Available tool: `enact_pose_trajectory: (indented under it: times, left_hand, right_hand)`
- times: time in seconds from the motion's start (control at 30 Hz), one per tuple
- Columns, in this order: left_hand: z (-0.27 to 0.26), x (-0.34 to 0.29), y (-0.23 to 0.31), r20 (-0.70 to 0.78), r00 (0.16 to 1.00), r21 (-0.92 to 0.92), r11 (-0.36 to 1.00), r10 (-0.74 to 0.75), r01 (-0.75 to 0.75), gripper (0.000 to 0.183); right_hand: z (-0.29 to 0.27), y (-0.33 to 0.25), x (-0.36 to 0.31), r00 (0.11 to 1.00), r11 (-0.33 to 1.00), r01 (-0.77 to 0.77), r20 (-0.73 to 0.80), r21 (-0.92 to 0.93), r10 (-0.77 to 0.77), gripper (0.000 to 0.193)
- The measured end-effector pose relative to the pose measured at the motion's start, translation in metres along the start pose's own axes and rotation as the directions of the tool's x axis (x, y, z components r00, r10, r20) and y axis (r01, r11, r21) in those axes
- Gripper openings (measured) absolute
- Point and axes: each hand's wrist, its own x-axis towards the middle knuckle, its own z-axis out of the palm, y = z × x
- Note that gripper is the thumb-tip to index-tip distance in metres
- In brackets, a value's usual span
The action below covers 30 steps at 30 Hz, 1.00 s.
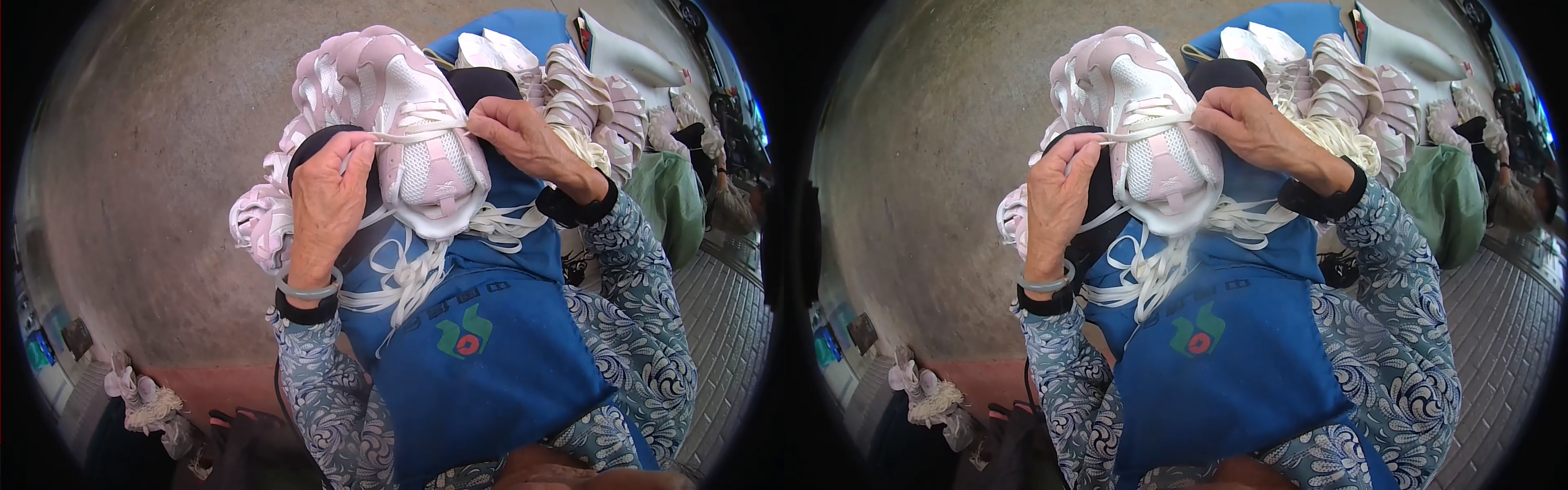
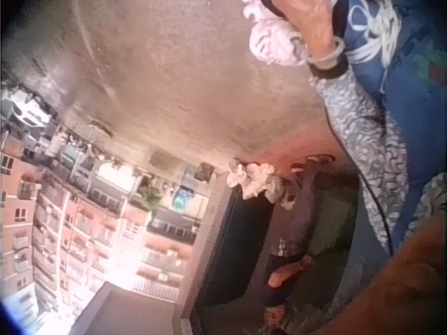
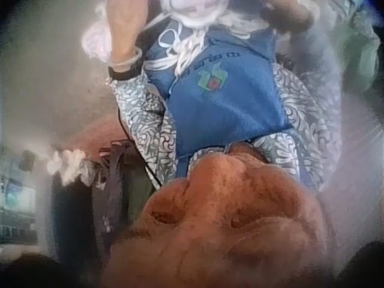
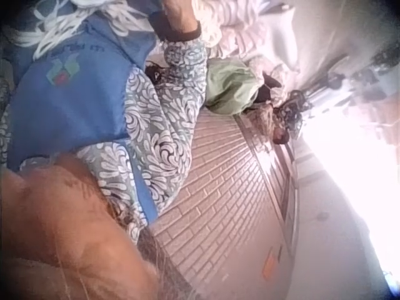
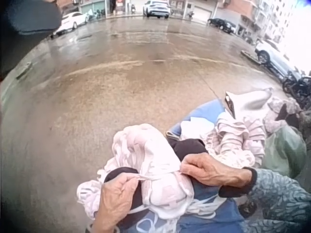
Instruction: The recorder is lacing a pair of pink and white sneakers.
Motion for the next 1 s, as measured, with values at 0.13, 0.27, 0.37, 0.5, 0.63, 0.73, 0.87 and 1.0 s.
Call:
enact_pose_trajectory:
  times: [0.13, 0.27, 0.37, 0.5, 0.63, 0.73, 0.87, 1.0]
  left_hand:
    - [0.004, 0.004, -0.004, 0.029, 0.996, -0.043, 0.995, -0.084, 0.086, 0.029]
    - [0.008, 0.003, -0.006, 0.026, 0.998, -0.075, 0.996, -0.052, 0.053, 0.026]
    - [0.007, 0.005, -0.001, 0.033, 0.999, 0.024, 0.999, -0.022, 0.021, 0.024]
    - [0.0, 0.009, 0.011, 0.062, 0.971, 0.297, 0.925, 0.23, -0.238, 0.018]
    - [0.007, 0.014, 0.027, 0.131, 0.962, 0.48, 0.833, 0.24, -0.274, 0.017]
    - [0.006, 0.011, 0.019, 0.08, 0.99, 0.249, 0.959, 0.118, -0.135, 0.015]
    - [0.016, -0.01, 0.019, -0.024, 0.981, 0.403, 0.9, 0.193, -0.168, 0.037]
    - [0.025, -0.014, 0.023, 0.078, 0.96, 0.665, 0.703, 0.27, -0.252, 0.039]
  right_hand:
    - [0.001, 0.001, -0.002, 0.999, 0.999, 0.038, -0.023, -0.022, -0.038, 0.03]
    - [0.006, -0.004, -0.01, 0.986, 0.987, 0.087, -0.128, -0.132, -0.104, 0.027]
    - [0.01, 0.001, -0.013, 0.952, 0.949, 0.178, -0.199, -0.259, -0.233, 0.024]
    - [0.011, -0.002, -0.009, 0.967, 0.964, 0.145, -0.174, -0.223, -0.186, 0.022]
    - [0.028, 0.003, -0.003, 0.838, 0.825, 0.376, -0.226, -0.421, -0.497, 0.019]
    - [0.02, 0.003, -0.007, 0.853, 0.818, 0.339, -0.215, -0.464, -0.476, 0.019]
    - [0.016, -0.017, -0.021, 0.817, 0.653, 0.249, -0.206, -0.716, -0.538, 0.025]
    - [0.028, -0.018, -0.024, 0.891, 0.737, 0.25, -0.148, -0.628, -0.429, 0.023]
